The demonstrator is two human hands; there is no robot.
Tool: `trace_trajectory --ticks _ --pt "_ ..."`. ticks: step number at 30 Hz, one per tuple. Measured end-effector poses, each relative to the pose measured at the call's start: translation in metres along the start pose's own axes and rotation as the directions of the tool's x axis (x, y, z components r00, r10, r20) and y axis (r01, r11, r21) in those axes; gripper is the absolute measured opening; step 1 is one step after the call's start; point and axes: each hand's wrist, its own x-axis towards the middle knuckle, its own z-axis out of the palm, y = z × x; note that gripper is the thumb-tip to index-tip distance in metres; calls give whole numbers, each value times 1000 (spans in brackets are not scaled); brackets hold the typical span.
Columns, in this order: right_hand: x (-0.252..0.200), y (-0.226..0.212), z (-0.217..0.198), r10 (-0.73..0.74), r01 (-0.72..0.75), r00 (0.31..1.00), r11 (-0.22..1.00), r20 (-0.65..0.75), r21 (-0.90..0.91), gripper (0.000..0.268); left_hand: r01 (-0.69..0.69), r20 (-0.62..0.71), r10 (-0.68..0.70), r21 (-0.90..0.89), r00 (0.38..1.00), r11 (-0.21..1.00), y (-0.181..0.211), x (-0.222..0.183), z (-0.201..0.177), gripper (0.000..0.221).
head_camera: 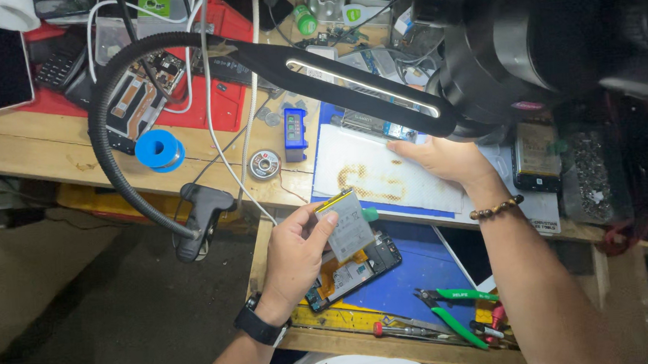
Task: The person works on a mobile phone battery by peeling back layers and using a soldering iron to secure connections while looking through a microscope.
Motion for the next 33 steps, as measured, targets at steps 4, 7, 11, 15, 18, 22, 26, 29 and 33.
trace_trajectory --ticks 4,7,11,15,18,22,26,29,33 --pt "-3 3 1 -186 188 980 982 -70 14 50 -48 9 48 -13 999 999 2 -1 3 33" --pt "-13 3 4 -52 40 994 992 -97 -121 51 -51 5 51 66 999 997 5 -3 5 34" --pt "-53 -1 11 -210 167 948 968 -240 -187 34 -86 -8 89 168 996 982 9 -6 12 29" --pt "-128 -19 34 -320 355 832 935 -453 -9 46 -26 15 26 -6 1000 1000 13 -11 26 25" --pt "-154 -22 60 18 158 962 779 -273 607 42 -51 85 51 -8 995 999 12 -8 36 23" --pt "-160 -1 74 139 75 976 512 -168 856 34 9 157 -18 56 987 998 8 -2 39 21" --pt "-167 17 74 120 45 986 478 -116 877 33 171 313 -178 50 933 984 1 16 25 21" --pt "-167 21 73 93 47 991 408 -93 912 32 313 430 -245 -94 869 945 0 19 20 21" --pt "-171 16 68 117 30 988 486 -99 874 33 22 285 -76 188 956 982 9 9 30 22"
